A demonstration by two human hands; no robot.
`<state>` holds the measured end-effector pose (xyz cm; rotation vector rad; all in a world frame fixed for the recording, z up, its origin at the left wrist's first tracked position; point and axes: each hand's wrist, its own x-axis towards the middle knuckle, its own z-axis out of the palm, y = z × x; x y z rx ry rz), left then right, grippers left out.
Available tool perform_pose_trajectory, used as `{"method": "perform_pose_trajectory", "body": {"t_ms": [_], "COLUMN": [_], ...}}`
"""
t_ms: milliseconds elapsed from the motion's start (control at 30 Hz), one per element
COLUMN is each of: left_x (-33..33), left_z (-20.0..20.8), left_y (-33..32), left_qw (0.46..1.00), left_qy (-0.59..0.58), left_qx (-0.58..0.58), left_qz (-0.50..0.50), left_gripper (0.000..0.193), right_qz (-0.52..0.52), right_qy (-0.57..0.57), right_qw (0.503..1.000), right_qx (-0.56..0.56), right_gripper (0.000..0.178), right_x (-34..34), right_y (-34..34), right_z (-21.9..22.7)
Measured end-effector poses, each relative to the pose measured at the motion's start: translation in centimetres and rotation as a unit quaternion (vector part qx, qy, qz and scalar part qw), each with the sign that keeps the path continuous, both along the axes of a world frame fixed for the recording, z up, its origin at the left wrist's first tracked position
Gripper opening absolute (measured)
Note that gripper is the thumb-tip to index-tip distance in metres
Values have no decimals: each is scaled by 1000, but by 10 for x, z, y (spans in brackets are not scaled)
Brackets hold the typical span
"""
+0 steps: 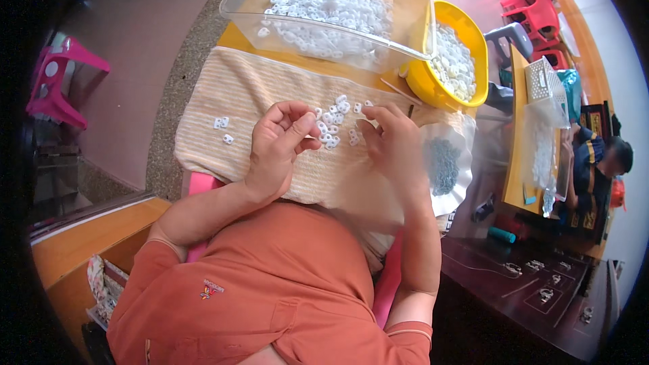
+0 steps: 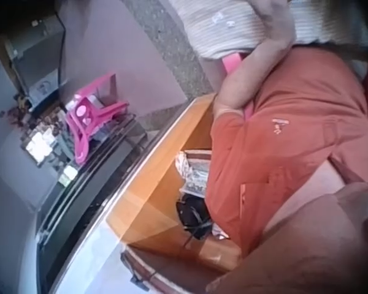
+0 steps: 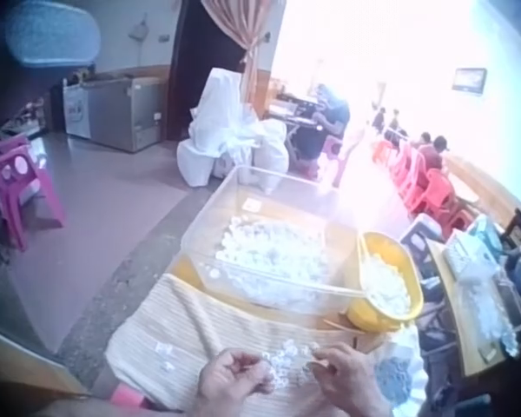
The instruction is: Manual assembly of small white plastic components at a workbench.
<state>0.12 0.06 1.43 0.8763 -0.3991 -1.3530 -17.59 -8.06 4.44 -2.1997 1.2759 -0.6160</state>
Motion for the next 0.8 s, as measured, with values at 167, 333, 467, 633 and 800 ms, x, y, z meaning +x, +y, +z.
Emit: {"method": "perform_pose_trajectory", "body": {"t_ms": [167,333,467,633,800], "left_x": [7,12,13,13,15], "left_z": [6,9,8,9,5], "left_y": [-4,-6,-6,-7,-9], "left_qw": [998,998,997,998,998], "left_qy": [19,16,22,27,34], "left_qx": [-6,-17,-19,-17,-7], "left_qz": [54,63,68,53,49], "left_gripper": [22,23,22,22,20], "right_qz": [24,80,96,107,80], "right_qy": [-1,45,69,95,62], "right_qw": [1000,995,993,989,995], "right_qx": [6,-34,-14,-43,1], "right_gripper": [19,20,20,21,20], "right_x": [17,27,35,37,30], "right_y": [4,3,8,15,18], "right_z": [-4,-8,-5,-8,-7]}}
